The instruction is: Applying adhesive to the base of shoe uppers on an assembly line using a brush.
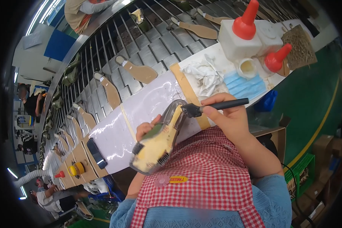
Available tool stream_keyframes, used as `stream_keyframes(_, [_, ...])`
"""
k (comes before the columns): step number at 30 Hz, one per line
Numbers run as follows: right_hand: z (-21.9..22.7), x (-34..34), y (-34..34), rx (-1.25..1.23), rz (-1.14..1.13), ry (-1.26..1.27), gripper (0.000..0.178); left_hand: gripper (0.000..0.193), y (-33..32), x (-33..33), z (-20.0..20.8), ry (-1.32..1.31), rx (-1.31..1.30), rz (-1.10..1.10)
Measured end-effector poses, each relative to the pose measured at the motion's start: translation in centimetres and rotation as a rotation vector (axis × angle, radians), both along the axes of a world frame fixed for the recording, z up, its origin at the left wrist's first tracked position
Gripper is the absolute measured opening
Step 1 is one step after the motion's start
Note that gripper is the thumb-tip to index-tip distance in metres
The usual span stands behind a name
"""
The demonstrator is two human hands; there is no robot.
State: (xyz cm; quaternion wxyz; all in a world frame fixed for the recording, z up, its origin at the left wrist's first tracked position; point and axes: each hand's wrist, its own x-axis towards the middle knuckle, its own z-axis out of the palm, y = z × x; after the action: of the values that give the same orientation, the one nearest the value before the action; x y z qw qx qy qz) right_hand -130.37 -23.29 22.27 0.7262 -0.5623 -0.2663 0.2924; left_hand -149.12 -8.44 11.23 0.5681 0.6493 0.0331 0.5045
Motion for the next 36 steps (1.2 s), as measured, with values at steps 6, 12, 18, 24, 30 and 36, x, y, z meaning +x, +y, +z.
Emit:
stream_keyframes(6, [-2.3,0.2,0.9,-0.197,0.173,-0.120,0.016,0.046,-1.0,-0.4,-1.3,-0.011,-0.002,0.018])
stream_keyframes(12, [-3.0,-0.3,1.7,-0.208,0.204,0.067,0.015,0.058,-0.5,-0.8,-1.6,0.008,0.033,-0.033])
stream_keyframes(18, [-2.8,-1.4,1.7,-0.132,0.080,-0.300,0.014,0.057,-1.0,-1.3,-1.4,0.031,0.020,-0.021])
stream_keyframes(24, [-2.0,-2.6,0.8,-0.168,0.256,-0.194,0.013,0.056,-0.9,-1.7,-1.4,0.032,0.005,-0.037])
stream_keyframes(30, [-1.2,-2.5,0.9,-0.208,0.365,0.095,0.012,0.034,-1.0,-1.6,-1.3,-0.024,-0.043,-0.046])
stream_keyframes(36, [-1.7,-2.1,1.4,-0.137,0.155,-0.475,0.013,0.058,-0.7,-1.5,-1.3,0.039,0.013,-0.020])
